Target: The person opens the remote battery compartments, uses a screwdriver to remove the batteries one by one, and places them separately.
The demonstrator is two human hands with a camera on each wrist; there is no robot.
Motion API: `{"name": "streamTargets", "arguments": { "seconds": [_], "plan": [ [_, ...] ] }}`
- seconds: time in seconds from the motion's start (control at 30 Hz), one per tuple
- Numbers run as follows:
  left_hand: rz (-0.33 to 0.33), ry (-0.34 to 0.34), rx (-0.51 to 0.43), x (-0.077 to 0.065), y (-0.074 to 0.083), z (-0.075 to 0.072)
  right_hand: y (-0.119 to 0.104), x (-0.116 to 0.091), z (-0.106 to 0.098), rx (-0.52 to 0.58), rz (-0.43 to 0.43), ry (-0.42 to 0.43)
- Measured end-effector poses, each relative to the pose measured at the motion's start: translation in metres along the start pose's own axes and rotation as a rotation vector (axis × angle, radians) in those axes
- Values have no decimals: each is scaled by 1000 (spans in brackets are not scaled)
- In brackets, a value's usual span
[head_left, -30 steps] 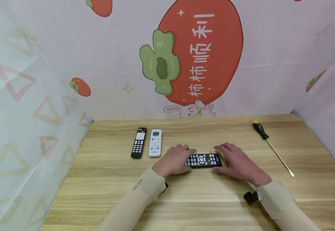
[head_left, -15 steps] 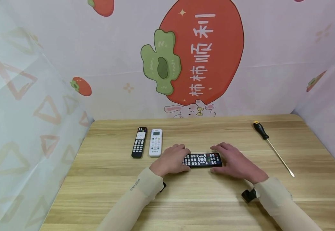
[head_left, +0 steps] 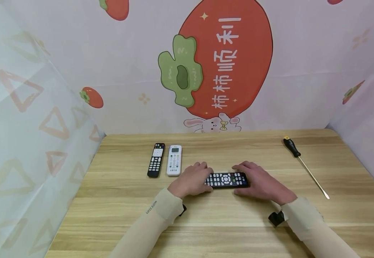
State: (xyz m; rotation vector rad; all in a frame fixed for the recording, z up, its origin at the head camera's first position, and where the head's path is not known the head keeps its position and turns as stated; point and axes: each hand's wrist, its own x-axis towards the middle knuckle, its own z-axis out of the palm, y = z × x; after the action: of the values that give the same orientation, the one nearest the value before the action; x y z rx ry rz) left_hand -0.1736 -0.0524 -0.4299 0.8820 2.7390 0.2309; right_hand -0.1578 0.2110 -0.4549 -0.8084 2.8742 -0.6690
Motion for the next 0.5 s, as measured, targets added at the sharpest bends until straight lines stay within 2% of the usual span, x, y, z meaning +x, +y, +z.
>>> {"name": "streamTargets", "arguments": {
  "seconds": [0.23,0.5],
  "plan": [
    [-15,-6,11,0,4,1,-1,-1,-1,-9,-4,18],
    [-28,-7,-19,0,9,-10,-3,-2,-7,12,-7,42]
  ]
}}
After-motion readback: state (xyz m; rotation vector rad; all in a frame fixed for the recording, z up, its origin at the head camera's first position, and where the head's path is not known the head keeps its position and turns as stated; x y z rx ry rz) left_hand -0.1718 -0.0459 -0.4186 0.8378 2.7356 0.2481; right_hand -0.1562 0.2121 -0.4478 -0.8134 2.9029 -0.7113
